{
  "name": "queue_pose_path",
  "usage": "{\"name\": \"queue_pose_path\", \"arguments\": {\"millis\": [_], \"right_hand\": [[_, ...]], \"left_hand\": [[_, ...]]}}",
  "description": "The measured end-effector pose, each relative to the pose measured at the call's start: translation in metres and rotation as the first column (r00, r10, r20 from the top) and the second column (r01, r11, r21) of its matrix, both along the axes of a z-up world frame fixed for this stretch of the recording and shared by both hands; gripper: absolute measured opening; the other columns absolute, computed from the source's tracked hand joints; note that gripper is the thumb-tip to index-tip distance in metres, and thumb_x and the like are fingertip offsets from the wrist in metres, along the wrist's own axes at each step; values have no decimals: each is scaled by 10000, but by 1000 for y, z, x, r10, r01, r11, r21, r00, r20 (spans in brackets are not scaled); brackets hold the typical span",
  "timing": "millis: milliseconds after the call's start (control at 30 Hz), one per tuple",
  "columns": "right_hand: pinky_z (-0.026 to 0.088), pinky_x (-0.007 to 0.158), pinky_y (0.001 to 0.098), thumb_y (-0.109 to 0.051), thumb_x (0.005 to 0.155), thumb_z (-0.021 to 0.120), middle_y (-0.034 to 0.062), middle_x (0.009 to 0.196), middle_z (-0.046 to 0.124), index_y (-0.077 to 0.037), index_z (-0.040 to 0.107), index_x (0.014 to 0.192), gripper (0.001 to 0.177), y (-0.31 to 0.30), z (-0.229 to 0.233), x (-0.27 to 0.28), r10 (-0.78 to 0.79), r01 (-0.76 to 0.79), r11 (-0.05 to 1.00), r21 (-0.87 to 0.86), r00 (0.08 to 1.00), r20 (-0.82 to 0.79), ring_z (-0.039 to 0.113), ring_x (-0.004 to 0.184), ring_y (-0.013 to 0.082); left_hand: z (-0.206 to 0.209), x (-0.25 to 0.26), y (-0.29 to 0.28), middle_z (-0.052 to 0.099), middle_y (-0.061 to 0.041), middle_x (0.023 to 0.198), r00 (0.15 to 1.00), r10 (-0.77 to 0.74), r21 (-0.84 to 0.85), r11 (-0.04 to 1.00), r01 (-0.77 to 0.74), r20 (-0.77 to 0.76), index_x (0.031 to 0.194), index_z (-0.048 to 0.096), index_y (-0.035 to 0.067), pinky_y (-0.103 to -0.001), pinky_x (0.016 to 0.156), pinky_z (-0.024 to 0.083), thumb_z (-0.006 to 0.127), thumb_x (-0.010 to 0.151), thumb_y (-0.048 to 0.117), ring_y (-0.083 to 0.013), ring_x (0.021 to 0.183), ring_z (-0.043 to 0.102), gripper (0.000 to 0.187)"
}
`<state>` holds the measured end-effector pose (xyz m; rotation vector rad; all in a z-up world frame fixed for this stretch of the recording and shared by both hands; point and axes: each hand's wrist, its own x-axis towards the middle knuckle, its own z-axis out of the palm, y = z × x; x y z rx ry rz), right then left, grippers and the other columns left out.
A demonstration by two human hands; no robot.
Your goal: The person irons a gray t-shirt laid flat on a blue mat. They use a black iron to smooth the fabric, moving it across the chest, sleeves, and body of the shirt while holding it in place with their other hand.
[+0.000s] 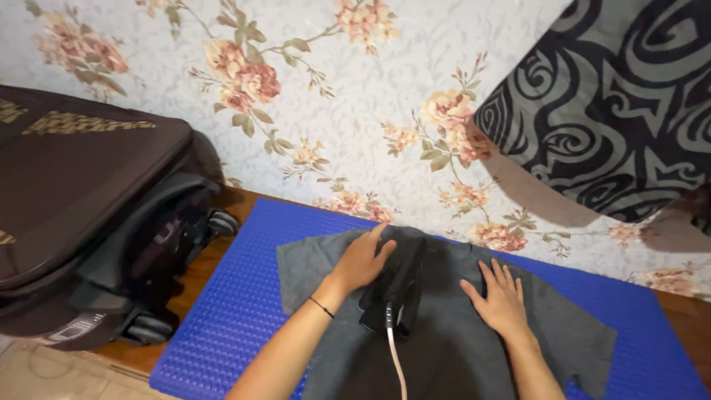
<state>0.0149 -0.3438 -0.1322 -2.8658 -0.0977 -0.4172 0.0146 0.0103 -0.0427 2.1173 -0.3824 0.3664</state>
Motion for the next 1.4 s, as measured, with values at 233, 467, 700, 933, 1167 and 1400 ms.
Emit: {"name": "queue_pose_path", "arguments": {"millis": [233,467,700,933,1167,1400], "right_hand": [[218,1220,535,-635,877,595,131,1606,420,-154,555,1453,752,1,-1,-7,-17,17,1000,6,999,31,330,1513,330],[232,1223,523,-612,885,588,122,1597,442,-162,582,1444,718,9,8,-3,-43,43,999,-6,998,40,340,1514,319],[221,1227,515,-616,901,566,123,1600,431,-152,561,1455,723,13,10,-8,-47,48,999,-8,998,40,332,1516,322],[190,1231,522,-639,952,467,132,1636,361,-151,473,1518,747,17,3,-20,-107,107,991,-78,994,6,280,1527,341],[156,1234,527,-658,953,440,139,1650,319,-160,432,1546,774,23,11,-28,-134,131,989,-64,990,-52,243,1532,353],[154,1229,524,-680,952,418,144,1655,297,-162,417,1551,792,11,13,-9,-55,49,995,-84,996,-68,223,1537,346]], "left_hand": [[-51,6,16,653,-224,1291,996,-46,-137,989,55,70,1334,597,-7,-430,1023,502,573,1028,297,-390,1210,623,432],[-46,5,15,632,-204,1295,992,-48,7,999,48,115,1331,601,8,-450,1047,452,580,1001,253,-389,1229,573,411],[-57,9,19,630,-217,1296,977,-40,72,997,25,210,1304,615,4,-471,1062,443,605,984,228,-404,1228,576,391],[-71,16,27,585,-221,1376,959,-113,267,963,41,262,1333,605,22,-507,1134,376,625,959,219,-414,1300,521,423],[-80,21,28,520,-218,1473,965,-120,393,919,19,234,1405,543,40,-524,1182,311,582,991,251,-404,1406,438,466],[-92,22,22,420,-230,1561,982,-23,537,839,-84,190,1470,489,62,-630,1170,237,539,992,330,-445,1447,363,551]]}}
